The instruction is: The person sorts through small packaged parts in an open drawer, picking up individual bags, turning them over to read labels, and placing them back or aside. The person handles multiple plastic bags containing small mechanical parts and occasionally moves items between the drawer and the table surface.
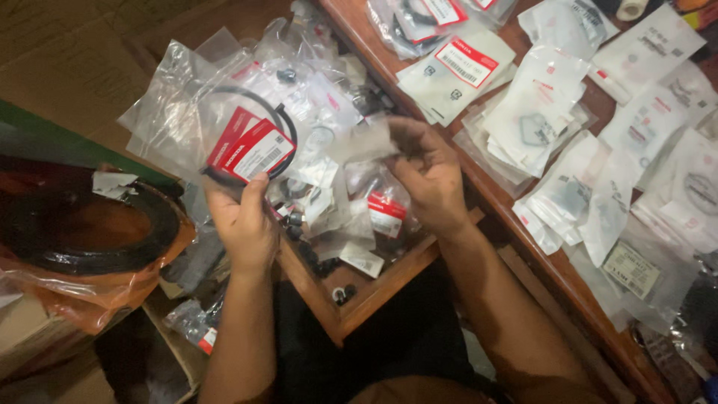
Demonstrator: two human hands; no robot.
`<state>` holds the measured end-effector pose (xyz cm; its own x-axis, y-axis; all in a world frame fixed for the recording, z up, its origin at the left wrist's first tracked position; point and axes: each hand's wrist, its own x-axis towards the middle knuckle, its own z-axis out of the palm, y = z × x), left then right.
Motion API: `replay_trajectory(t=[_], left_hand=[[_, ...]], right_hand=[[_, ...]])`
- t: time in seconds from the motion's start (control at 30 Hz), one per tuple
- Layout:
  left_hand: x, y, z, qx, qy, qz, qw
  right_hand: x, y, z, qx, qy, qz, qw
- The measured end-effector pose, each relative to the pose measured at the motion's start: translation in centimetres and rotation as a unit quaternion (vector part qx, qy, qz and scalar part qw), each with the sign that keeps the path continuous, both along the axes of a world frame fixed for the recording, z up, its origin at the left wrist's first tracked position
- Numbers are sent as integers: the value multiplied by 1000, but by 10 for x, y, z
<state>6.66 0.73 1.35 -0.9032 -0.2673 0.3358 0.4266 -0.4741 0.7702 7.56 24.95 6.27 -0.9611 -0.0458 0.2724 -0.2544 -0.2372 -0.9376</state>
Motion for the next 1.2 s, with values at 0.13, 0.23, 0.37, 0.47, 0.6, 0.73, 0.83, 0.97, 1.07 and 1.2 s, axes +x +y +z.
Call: replay_trajectory(t=[0.13,0.23,0.37,0.47,0.6,0.73,0.83,0.97,1.07,1.2], left_hand=[[1,-1,-1,-14,-6,9,1000],[2,-3,0,-9,-15,0,1000],[1,-4,2,-20,-17,1,1000],[1,-5,3,-12,-1,-13,1000],[3,-5,5,-30,-12,-11,999],[2,-5,3,-36,-5,-7,999],[1,-4,2,-34,-12,-6,999],[2,-4,2,-26,-13,-4,1000],[3,-4,3,-45,-15,-2,999],[3,-3,5,-33,-12,-14,999]], right_hand=[[0,5,-3,23,73,15,997],[-2,11,-4,-126,23,133,983],[-4,11,-5,-343,-46,325,880],[-1,3,-9,-398,-54,437,805],[9,-6,-13,-437,-135,431,778],[7,-7,-13,-400,-85,343,846],[4,-4,-12,-306,-102,202,925],[4,-5,-12,-237,-155,95,954],[6,-7,-12,-217,-160,87,959],[6,-6,-10,-257,-169,101,946]])
